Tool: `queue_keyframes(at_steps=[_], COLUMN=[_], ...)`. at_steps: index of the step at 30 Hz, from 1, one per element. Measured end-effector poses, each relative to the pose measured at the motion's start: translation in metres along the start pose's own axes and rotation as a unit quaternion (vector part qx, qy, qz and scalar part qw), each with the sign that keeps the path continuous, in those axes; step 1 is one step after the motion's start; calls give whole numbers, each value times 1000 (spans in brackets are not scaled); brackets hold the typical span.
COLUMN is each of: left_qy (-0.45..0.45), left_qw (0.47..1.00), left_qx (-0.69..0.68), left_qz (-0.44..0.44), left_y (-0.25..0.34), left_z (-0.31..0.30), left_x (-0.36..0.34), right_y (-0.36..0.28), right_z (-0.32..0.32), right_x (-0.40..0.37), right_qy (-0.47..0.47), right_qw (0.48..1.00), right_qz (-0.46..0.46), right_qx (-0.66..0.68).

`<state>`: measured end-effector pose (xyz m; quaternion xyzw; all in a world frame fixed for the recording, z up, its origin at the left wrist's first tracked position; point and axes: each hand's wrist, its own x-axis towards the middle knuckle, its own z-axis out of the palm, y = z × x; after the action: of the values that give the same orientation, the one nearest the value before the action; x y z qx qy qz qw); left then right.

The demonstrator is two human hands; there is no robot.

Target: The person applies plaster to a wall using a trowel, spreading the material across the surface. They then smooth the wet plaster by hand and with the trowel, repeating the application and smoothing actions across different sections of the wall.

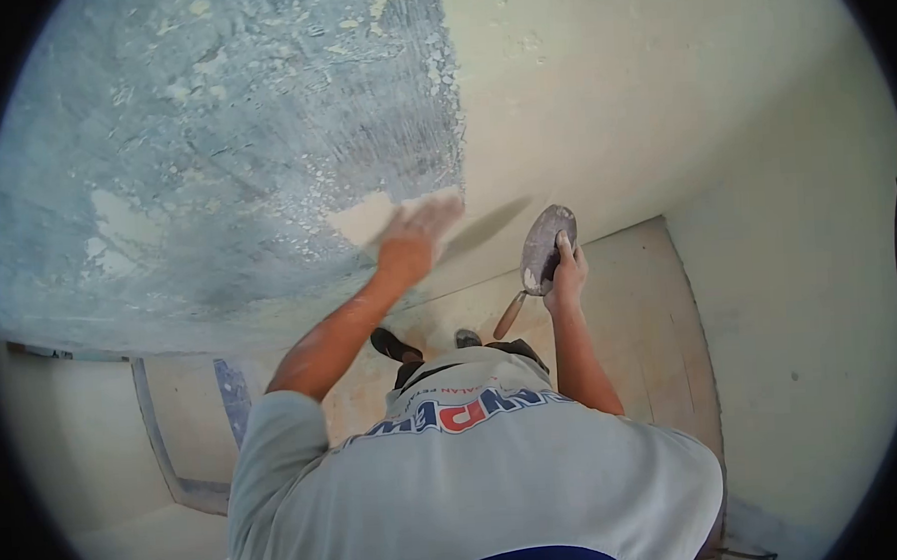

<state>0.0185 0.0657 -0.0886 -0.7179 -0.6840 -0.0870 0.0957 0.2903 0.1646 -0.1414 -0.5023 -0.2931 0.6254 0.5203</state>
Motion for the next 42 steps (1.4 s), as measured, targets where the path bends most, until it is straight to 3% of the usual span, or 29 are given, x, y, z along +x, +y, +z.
queue_keyframes(at_steps=[1, 2, 3, 4, 5, 6, 8, 9, 10, 11, 12, 14, 15, 17, 18, 19, 20, 21, 22, 23, 24, 25, 28, 33, 40, 42], left_qy=[-12, -32, -409, -493, -563, -569, -475, -475, -356, -218, -217, -37, -35, 92, 129, 134, 184, 232, 269, 274, 286, 297, 298, 282, 278, 281], left_qw=[999, 981, 887, 866, 806, 802, 752, 751, 689, 591, 589, 340, 338, 307, 379, 376, 424, 467, 494, 493, 524, 554, 530, 538, 522, 519], left_qx=[-25, 167, 171, 0, -178, -181, -451, -451, -603, -725, -726, -885, -886, -916, -883, -883, -832, -771, -726, -725, -696, -666, -681, -676, -687, -690], left_qz=[37, 89, 129, 81, 28, 27, -79, -82, -185, -279, -281, -315, -316, -243, -246, -246, -307, -365, -394, -395, -398, -402, -408, -418, -422, -419], left_y=[-6, -4, 25, 22, 21, 31, 52, 54, 57, 59, 61, 60, 59, 57, 57, 57, 57, 56, 54, 52, 51, 51, 49, 43, 40, 40], left_z=[64, 108, 44, 90, 137, 118, 53, 59, 67, 75, 65, 18, 9, -7, -26, -27, -27, -28, -29, -30, -34, -36, -35, -34, -32, -32], left_x=[-24, -54, -46, -67, -90, -96, -81, -82, -84, -87, -83, -63, -59, -56, -54, -53, -52, -52, -51, -51, -49, -48, -47, -45, -43, -42], right_y=[5, 5, 4, 1, -2, -3, -6, 3, 7, 13, 0, -4, -5, 1, 3, 4, 5, -5, -6, -5, -5, -3, 7, 6, 2, 8], right_z=[-1, 0, 5, 11, 10, 7, 14, 16, 20, 26, 42, 75, 87, 106, 114, 122, 129, 131, 138, 147, 153, 154, 154, 157, 161, 160], right_x=[1, -4, -11, -17, -25, -36, -43, -41, -42, -44, -59, -80, -89, -94, -95, -96, -95, -96, -102, -110, -113, -113, -108, -111, -116, -112], right_qy=[-8, -12, -28, -43, -43, -40, -87, -106, -125, -154, -176, -205, -232, -275, -278, -301, -326, -329, -335, -331, -324, -328, -333, -314, -311, -304], right_qw=[1000, 1000, 999, 997, 997, 997, 994, 993, 991, 987, 982, 976, 970, 958, 957, 951, 943, 919, 917, 923, 921, 919, 923, 914, 918, 897], right_qz=[11, 7, 19, 32, 47, 53, 45, 42, 39, 35, 52, 60, 37, 25, 25, 12, 0, -41, -41, -114, -186, -186, -142, -214, -220, -275], right_qx=[-11, -7, 24, 51, 53, 50, 58, 26, -6, -36, -53, -44, -55, -75, -79, -73, -65, -213, -215, -162, -108, -110, -128, -142, -113, -164])
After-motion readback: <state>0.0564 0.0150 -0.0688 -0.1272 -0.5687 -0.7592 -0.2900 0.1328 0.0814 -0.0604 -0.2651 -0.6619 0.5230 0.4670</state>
